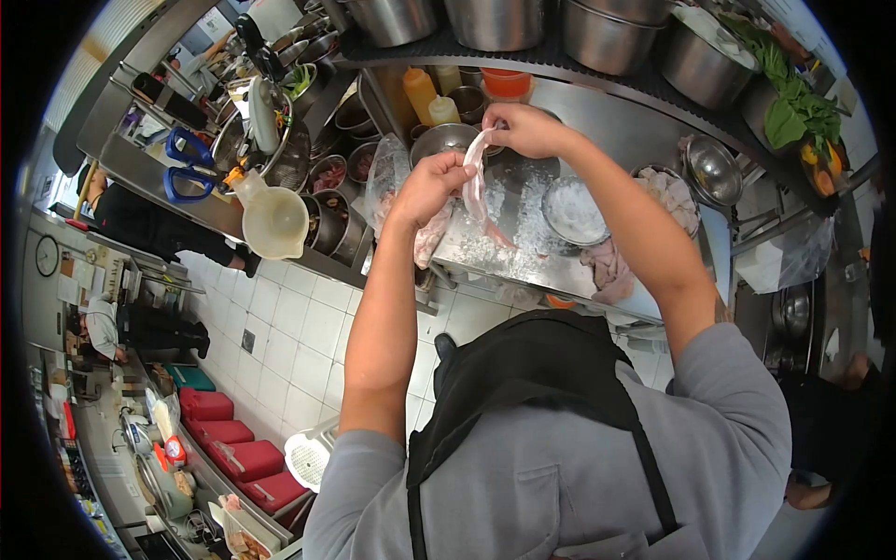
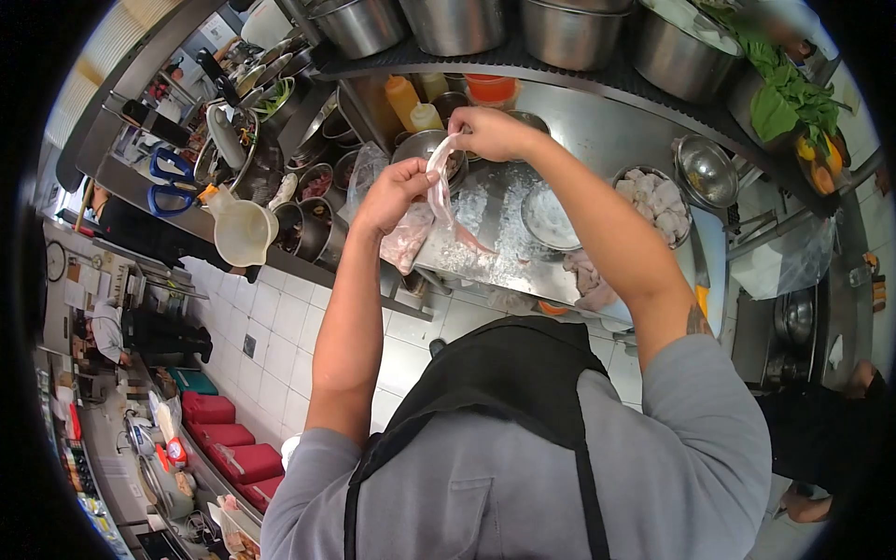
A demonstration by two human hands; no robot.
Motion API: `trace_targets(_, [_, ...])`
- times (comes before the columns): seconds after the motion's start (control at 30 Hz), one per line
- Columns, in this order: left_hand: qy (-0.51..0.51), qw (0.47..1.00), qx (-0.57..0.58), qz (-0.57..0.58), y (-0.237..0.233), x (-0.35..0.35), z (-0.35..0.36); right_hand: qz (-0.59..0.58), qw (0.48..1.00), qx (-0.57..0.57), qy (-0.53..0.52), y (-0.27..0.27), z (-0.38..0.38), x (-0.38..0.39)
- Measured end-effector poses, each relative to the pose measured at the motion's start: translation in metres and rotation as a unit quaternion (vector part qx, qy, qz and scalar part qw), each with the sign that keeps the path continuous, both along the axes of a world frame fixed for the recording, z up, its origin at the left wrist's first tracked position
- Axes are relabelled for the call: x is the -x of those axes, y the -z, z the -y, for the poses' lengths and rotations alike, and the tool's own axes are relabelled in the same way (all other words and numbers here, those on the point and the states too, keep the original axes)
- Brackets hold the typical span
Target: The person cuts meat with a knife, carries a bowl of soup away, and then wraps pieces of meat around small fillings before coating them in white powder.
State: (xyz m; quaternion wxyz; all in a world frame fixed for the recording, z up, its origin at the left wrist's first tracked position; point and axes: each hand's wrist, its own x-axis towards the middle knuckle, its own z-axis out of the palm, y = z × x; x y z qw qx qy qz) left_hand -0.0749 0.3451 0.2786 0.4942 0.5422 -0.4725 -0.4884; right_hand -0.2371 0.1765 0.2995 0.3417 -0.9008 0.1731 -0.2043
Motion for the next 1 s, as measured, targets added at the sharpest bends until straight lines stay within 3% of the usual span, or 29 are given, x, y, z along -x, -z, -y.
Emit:
trace_targets(0.13, [-0.035, 0.998, 0.025, -0.037, -0.007, 0.011, 0.004, 0.045, 0.981, -0.098, 0.161, 0.024, -0.028, 0.008])
trace_targets(0.2, [-0.047, 0.998, 0.035, -0.017, -0.003, 0.011, 0.008, 0.094, 0.924, -0.369, 0.03, 0.05, -0.036, 0.011])
trace_targets(0.27, [-0.052, 0.997, 0.04, 0.035, 0.006, 0.006, 0.011, 0.132, 0.879, -0.458, -0.004, 0.057, -0.06, 0.012])
trace_targets(0.3, [-0.053, 0.996, 0.042, 0.061, 0.007, 0.006, 0.012, 0.148, 0.908, -0.387, -0.065, 0.066, -0.061, 0.009])
trace_targets(0.4, [-0.093, 0.988, 0.043, 0.115, 0.007, 0.008, 0.012, 0.101, 0.928, -0.358, -0.028, 0.082, -0.055, 0.006])
trace_targets(0.6, [-0.176, 0.978, 0.102, -0.052, 0.025, 0.011, 0.02, 0.162, 0.863, -0.479, -0.011, 0.076, -0.045, 0.01])
trace_targets(0.7, [-0.191, 0.977, 0.057, -0.081, 0.023, 0.011, 0.018, 0.155, 0.856, -0.492, -0.014, 0.067, -0.041, 0.012])
trace_targets(1.0, [-0.059, 0.986, 0.031, -0.152, 0.035, 0.022, 0.012, 0.157, 0.859, -0.487, 0.004, 0.039, -0.034, 0.007])
